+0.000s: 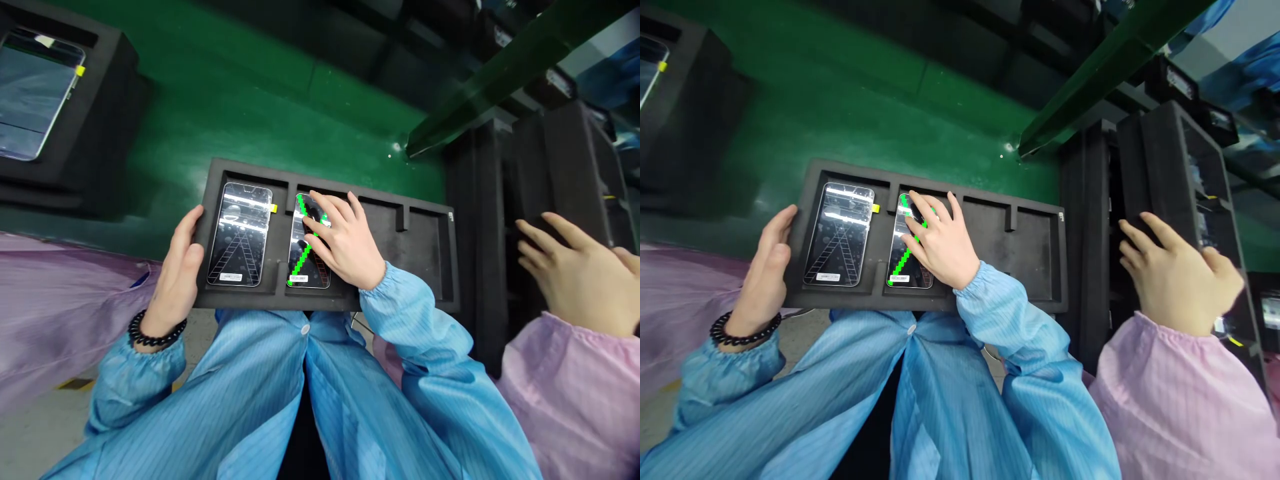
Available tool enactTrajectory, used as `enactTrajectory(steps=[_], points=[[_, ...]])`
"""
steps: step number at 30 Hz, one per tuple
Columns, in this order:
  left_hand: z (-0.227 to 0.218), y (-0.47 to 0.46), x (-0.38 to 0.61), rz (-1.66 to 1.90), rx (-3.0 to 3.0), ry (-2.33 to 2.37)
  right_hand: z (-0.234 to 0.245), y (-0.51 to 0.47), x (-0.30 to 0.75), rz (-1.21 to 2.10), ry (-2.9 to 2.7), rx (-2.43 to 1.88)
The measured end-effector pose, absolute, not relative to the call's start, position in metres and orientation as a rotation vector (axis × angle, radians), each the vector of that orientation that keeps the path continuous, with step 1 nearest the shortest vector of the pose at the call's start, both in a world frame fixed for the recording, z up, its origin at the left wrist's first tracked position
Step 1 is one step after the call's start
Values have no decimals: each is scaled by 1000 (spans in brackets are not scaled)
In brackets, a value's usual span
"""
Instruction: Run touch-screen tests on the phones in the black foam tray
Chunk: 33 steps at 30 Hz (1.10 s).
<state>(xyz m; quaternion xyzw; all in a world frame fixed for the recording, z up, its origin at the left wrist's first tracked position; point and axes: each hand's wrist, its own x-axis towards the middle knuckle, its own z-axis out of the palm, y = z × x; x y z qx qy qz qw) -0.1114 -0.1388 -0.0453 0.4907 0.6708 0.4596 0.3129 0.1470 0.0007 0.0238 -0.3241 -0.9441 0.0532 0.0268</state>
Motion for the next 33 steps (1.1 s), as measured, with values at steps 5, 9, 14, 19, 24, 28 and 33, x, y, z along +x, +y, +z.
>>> enactTrajectory(steps=[5,9,14,19,24,28,33], points=[[-45,-139,-112,1217,1291,1768,23,-13,155,136,-2881,-991],[-46,-138,-113,1214,1292,1769,25,-23,160,127,-2859,-998],[-47,-138,-113,1212,1307,1774,29,-36,168,139,-2830,-993],[-47,-138,-113,1202,1313,1781,33,-49,176,152,-2812,-991],[-44,-139,-112,1209,1313,1768,37,-64,184,213,-2823,-1025],[-42,-138,-111,1201,1307,1772,41,-78,191,253,-2813,-1058],[-40,-137,-110,1188,1300,1795,47,-77,196,307,-2798,-1006]])
